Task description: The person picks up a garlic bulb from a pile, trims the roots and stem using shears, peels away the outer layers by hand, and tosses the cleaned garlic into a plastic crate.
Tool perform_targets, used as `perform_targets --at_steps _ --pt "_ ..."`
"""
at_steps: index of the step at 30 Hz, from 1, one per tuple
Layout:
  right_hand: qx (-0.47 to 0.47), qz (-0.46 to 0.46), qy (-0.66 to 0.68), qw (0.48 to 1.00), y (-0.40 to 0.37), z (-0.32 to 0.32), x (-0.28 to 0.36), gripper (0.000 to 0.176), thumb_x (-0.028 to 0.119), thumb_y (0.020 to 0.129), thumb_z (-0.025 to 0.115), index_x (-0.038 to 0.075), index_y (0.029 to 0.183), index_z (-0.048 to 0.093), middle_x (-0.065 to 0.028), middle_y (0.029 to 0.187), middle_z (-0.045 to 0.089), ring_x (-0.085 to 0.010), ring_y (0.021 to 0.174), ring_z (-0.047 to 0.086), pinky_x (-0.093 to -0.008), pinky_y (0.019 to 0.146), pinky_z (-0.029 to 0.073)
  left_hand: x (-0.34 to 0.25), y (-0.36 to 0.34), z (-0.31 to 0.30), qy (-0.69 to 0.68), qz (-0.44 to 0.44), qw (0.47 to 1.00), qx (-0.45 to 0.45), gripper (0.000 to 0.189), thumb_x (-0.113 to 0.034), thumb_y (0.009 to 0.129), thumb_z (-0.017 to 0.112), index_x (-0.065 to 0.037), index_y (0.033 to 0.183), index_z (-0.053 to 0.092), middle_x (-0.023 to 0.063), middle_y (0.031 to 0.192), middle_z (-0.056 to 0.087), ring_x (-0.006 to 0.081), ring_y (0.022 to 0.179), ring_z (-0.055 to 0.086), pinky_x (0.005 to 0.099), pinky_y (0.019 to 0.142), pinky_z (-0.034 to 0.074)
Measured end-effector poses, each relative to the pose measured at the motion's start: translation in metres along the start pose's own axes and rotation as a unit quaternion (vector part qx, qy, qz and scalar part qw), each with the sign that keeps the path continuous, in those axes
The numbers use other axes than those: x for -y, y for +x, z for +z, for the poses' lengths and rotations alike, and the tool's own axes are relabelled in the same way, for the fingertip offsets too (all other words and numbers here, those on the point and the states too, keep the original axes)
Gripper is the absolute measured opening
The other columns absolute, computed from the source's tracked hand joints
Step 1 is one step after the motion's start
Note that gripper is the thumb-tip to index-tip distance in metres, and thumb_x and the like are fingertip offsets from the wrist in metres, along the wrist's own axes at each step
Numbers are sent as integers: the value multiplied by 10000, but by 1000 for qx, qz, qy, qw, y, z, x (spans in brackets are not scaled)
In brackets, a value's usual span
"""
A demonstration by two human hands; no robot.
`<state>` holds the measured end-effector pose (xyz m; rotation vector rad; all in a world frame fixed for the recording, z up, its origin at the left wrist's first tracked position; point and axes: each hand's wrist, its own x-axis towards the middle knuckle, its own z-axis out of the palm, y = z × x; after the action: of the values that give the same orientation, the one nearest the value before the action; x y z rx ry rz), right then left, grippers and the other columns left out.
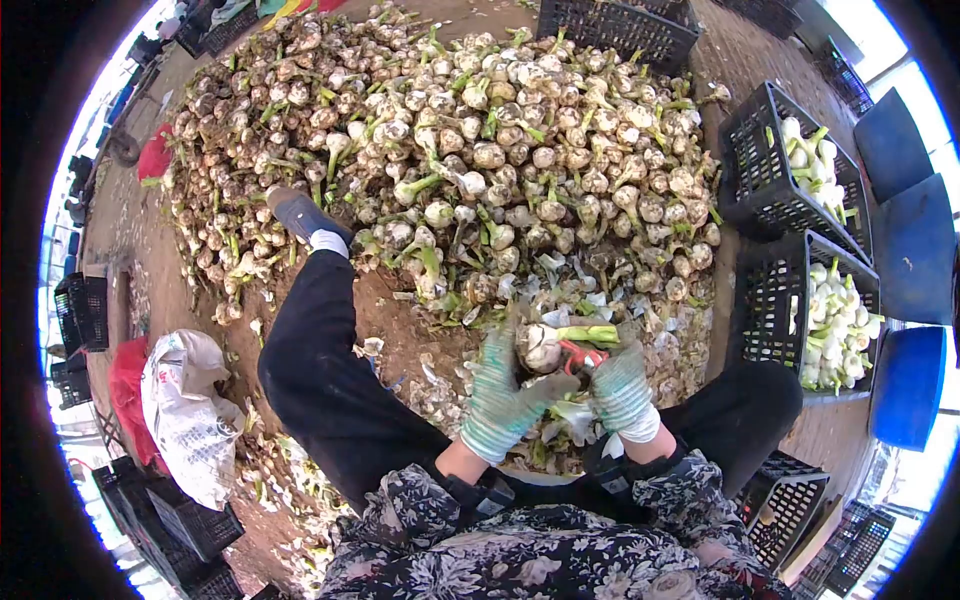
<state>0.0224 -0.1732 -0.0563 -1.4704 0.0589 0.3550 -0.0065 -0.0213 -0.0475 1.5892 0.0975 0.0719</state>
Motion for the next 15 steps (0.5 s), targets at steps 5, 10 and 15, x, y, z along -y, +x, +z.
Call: perform_targets --at_steps 5,10,15 --pt "1 23 86 996 -5 13 31 275 -4 758 570 -11 1032 555 -102 982 621 -156 875 596 -279 785 474 -23 3 -17 -238 -218 945 46 589 -66 721 659 11 1238 387 84 954 579 148 842 566 262 729 484" --pt "16 41 15 999 -7 1 36 227 -23 758 530 -2 977 588 -92 962 624 -146 854 592 -262 765 474 -16 6 -17 -391 -297 866 94 437 -166 811 592 17 1181 449 85 954 592 164 806 583 272 726 489" --pt "46 -42 9 998 -6 -4 8 263 5 774 533 4 1037 554 -72 944 627 -100 797 592 -234 641 485 -3 -1 -4 -196 -116 973 -26 418 -171 792 643 -7 1143 487 46 952 598 129 851 564 242 779 459"
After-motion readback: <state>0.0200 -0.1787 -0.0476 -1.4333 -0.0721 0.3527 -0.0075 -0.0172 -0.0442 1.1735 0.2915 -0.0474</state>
